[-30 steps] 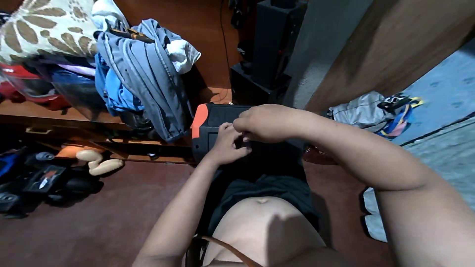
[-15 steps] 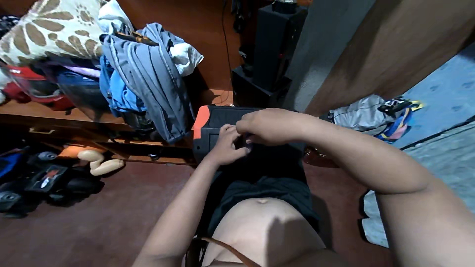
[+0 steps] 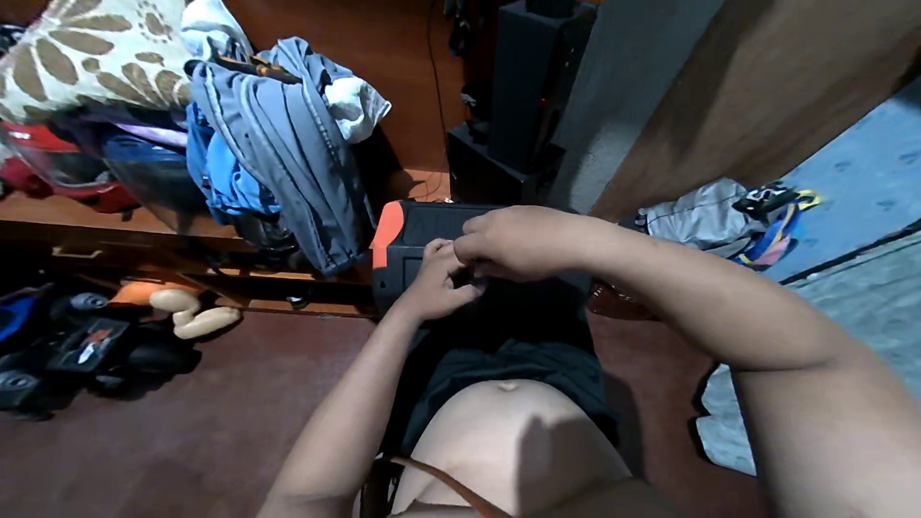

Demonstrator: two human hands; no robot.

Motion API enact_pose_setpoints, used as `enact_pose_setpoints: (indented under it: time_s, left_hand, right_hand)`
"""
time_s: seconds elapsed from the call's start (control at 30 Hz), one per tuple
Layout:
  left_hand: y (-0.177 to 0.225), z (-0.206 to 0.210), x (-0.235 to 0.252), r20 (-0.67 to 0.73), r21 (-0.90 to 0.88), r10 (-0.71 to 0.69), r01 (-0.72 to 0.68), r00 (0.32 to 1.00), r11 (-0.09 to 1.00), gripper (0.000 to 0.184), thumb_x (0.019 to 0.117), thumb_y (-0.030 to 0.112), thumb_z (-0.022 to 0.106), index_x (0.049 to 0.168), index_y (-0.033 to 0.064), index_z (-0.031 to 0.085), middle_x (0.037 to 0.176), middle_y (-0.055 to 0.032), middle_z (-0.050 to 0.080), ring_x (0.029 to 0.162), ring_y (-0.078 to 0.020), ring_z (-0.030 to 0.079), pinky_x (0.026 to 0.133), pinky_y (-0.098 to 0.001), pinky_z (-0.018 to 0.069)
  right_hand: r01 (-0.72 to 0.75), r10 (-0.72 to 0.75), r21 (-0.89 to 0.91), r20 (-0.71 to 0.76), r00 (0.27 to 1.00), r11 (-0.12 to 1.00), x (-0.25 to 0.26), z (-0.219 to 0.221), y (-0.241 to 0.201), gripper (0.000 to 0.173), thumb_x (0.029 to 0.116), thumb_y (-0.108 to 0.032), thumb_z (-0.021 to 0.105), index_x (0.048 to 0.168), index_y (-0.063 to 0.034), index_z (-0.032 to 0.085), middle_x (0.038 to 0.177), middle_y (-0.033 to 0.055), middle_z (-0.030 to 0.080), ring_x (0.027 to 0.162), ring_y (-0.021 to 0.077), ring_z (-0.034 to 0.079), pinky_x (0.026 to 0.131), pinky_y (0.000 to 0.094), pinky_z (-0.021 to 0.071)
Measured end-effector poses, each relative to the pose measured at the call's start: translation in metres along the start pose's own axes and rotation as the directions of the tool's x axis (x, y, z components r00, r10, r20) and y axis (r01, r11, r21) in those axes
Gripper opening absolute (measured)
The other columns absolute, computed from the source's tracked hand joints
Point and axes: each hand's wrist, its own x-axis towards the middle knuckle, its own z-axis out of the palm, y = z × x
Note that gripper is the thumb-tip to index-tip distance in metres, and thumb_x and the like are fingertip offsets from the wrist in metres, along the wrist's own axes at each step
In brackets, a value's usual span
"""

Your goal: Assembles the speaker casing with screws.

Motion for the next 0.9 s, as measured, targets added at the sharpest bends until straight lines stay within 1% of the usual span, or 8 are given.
enact_pose_setpoints:
  time_s: [0.1,0.17,0.27,0.53,0.63,0.73,0.8,0.9]
  left_hand:
    - [0.000,0.000,-0.001,-0.002,-0.020,-0.007,0.007,1.000,1.000,0.028,0.0870,0.042,0.074,0.104,0.0188,0.076,0.106,0.0068,0.073,0.114,-0.0084,0.061,0.118,-0.0519,0.0286]
    - [0.003,0.004,0.000,-0.083,0.058,-0.038,0.043,0.996,0.997,0.034,0.0802,0.042,0.081,0.096,0.0137,0.075,0.095,0.0026,0.073,0.103,-0.0120,0.064,0.114,-0.0517,0.0335]
    - [0.005,0.012,0.006,-0.153,0.168,-0.047,0.073,0.987,0.983,0.037,0.0774,0.048,0.083,0.083,0.0128,0.072,0.088,-0.0009,0.071,0.095,-0.0162,0.066,0.109,-0.0516,0.0382]
    - [-0.002,0.003,-0.001,-0.034,-0.006,0.036,-0.037,0.999,0.999,0.028,0.0890,0.040,0.070,0.103,0.0172,0.078,0.112,0.0042,0.073,0.118,-0.0103,0.060,0.118,-0.0519,0.0276]
    - [0.002,0.006,0.001,-0.099,0.066,-0.024,0.031,0.995,0.997,0.031,0.0826,0.042,0.078,0.099,0.0150,0.076,0.102,0.0030,0.073,0.108,-0.0118,0.063,0.115,-0.0508,0.0330]
    - [0.007,0.012,0.007,-0.167,0.192,-0.035,0.067,0.985,0.979,0.039,0.0820,0.048,0.079,0.097,0.0123,0.076,0.098,-0.0008,0.074,0.100,-0.0147,0.067,0.110,-0.0514,0.0388]
    - [0.007,0.016,0.009,-0.173,0.217,-0.034,0.071,0.984,0.974,0.040,0.0779,0.050,0.082,0.090,0.0134,0.074,0.092,-0.0009,0.072,0.096,-0.0161,0.066,0.108,-0.0524,0.0385]
    - [0.003,0.009,0.004,-0.099,0.133,-0.016,0.029,0.995,0.991,0.037,0.0801,0.045,0.075,0.099,0.0136,0.075,0.102,-0.0006,0.072,0.108,-0.0161,0.063,0.113,-0.0520,0.0334]
  right_hand:
    - [0.008,-0.009,0.028,0.044,0.999,1.000,0.001,-0.006,-0.002,0.021,0.0935,-0.016,0.073,0.114,-0.0115,0.071,0.107,0.0092,0.063,0.095,0.0228,0.065,0.083,0.0418,0.0566]
    - [-0.162,0.162,-0.009,0.066,0.985,0.987,0.001,-0.011,-0.011,0.036,0.0951,-0.036,0.073,0.122,-0.0129,0.065,0.109,0.0080,0.066,0.098,0.0248,0.067,0.081,0.0472,0.0571]
    - [-0.369,0.375,-0.106,0.046,0.926,0.923,0.003,-0.011,-0.017,0.033,0.1030,-0.045,0.057,0.112,-0.0133,0.062,0.090,0.0083,0.065,0.084,0.0304,0.069,0.066,0.0542,0.0542]
    - [0.026,-0.026,-0.011,-0.001,1.000,1.000,-0.003,-0.006,-0.001,0.015,0.0970,-0.011,0.066,0.111,-0.0108,0.072,0.106,0.0100,0.064,0.094,0.0246,0.065,0.081,0.0429,0.0568]
    - [-0.146,0.147,-0.033,0.027,0.989,0.989,-0.003,-0.013,-0.011,0.036,0.0984,-0.034,0.068,0.125,-0.0105,0.065,0.116,0.0097,0.065,0.102,0.0261,0.067,0.083,0.0472,0.0570]
    - [-0.367,0.370,-0.097,0.012,0.929,0.925,0.000,-0.016,-0.018,0.047,0.1003,-0.054,0.059,0.120,-0.0114,0.061,0.103,0.0101,0.065,0.091,0.0300,0.069,0.071,0.0532,0.0554]
    - [-0.335,0.332,-0.090,-0.043,0.942,0.938,-0.001,-0.009,-0.014,0.032,0.1038,-0.039,0.058,0.111,-0.0081,0.062,0.095,0.0111,0.065,0.087,0.0306,0.069,0.068,0.0518,0.0555]
    - [-0.125,0.123,-0.015,-0.086,0.989,0.992,-0.004,-0.003,-0.005,0.019,0.1021,-0.021,0.062,0.112,-0.0053,0.066,0.103,0.0119,0.066,0.096,0.0275,0.068,0.082,0.0460,0.0569]
